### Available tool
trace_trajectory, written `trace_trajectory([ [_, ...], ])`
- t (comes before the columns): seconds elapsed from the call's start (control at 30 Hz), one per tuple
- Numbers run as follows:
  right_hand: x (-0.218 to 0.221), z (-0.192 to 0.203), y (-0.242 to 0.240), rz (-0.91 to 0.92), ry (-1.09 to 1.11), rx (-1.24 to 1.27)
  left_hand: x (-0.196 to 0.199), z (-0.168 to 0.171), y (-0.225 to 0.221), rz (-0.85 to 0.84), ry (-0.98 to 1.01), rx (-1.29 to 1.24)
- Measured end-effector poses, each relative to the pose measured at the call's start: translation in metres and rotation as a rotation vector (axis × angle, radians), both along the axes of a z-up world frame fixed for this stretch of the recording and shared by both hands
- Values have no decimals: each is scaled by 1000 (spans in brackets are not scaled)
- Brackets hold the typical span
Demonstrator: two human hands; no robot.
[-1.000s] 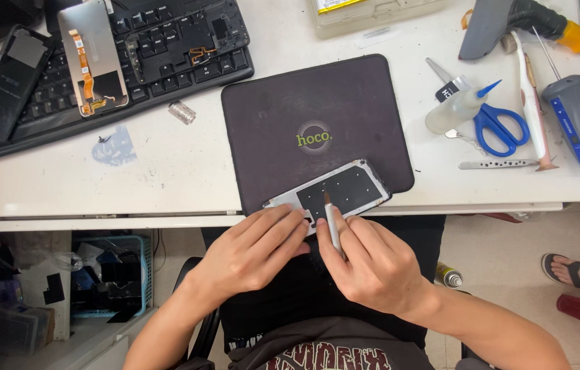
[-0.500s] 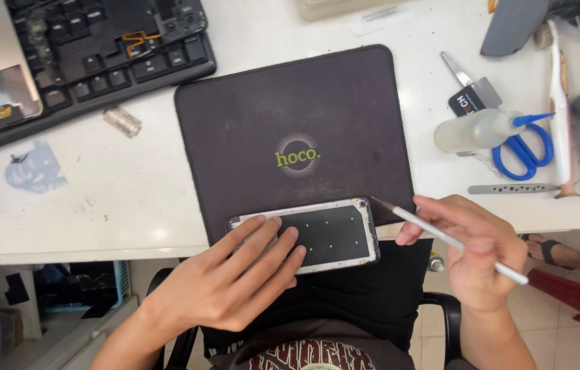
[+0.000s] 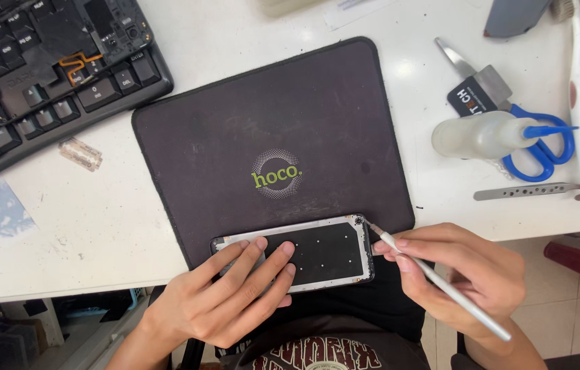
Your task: The person scrapes adhesive residue from the back of a disassembled smartphone using a metal tool. They then apply a liquid from a small bottle to the surface and continue scraping to remove the residue.
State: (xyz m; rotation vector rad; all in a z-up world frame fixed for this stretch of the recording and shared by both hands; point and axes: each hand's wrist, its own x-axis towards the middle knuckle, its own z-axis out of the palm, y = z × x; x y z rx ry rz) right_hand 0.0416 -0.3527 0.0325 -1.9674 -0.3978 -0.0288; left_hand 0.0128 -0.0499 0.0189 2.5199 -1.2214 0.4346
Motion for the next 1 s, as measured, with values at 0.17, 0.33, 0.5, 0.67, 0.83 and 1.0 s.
trace_trajectory([
  [0.17, -1, -2, 6, -8, -89, -73, -2, -4, 2, -6, 21, -17],
  [0.33, -4, -2, 4, -29, -43, -108, -1, -5, 2, -9, 34, -36],
  [0.5, -7, -3, 3, -46, -4, -138, -3, -5, 1, 7, 52, -36],
  [0.67, -6, -2, 5, -65, -11, -130, -3, -4, 1, 5, 67, -36],
  [0.83, -6, 0, 8, -67, -18, -163, -2, -3, 2, 0, 75, -34],
  [1.0, -6, 4, 8, -51, 12, -186, -2, 2, 0, 13, 132, -73],
])
